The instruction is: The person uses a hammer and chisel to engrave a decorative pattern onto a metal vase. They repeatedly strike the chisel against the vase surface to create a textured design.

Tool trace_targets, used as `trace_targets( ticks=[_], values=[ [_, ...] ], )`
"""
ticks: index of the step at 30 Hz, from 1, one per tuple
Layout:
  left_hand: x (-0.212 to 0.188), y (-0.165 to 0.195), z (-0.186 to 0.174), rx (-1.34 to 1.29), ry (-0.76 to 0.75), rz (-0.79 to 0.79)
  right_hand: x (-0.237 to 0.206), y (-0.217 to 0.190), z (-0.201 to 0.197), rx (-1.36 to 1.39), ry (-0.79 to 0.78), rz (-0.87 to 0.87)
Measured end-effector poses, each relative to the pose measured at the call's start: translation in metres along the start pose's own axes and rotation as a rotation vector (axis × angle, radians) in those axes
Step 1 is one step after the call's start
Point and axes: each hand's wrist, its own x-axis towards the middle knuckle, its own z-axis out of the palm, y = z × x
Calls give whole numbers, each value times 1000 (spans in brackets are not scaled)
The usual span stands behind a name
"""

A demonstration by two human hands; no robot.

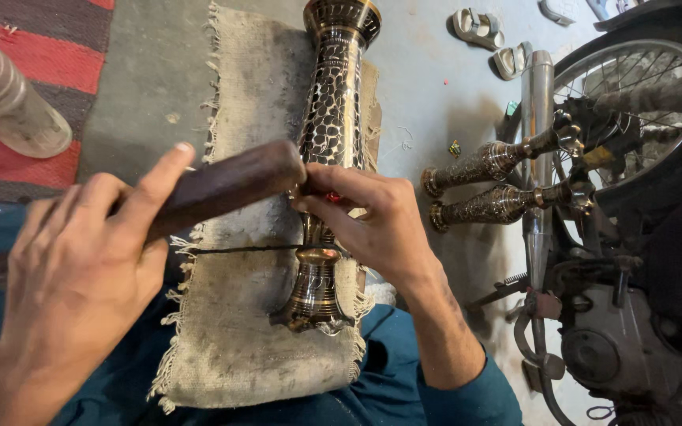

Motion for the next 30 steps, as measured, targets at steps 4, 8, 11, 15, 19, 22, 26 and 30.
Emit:
trace_targets(
  ticks=[4, 8, 11, 15, 19, 22, 26, 30],
  values=[
    [-1, 5, -3, -102, 60, -67, -1, -3, -1, 80, 8, 37],
    [4, 7, -7, -102, 97, 65, -2, -3, -1, 55, 25, 19],
    [7, 8, -9, -12, 40, 12, -2, -1, -2, 32, 35, 21],
    [6, 7, -7, 68, -59, -63, -2, 2, -4, 32, 24, 21],
    [5, 6, -5, -202, 55, -76, -2, 4, -5, 50, 24, 0],
    [6, 7, -4, 253, 85, 150, -3, 5, -6, 56, 16, 15],
    [8, 12, -5, 49, 96, 58, -3, 6, -10, 87, 15, 5],
    [12, 14, -10, 251, 46, 102, -3, 7, -10, 111, 3, 10]
  ],
)
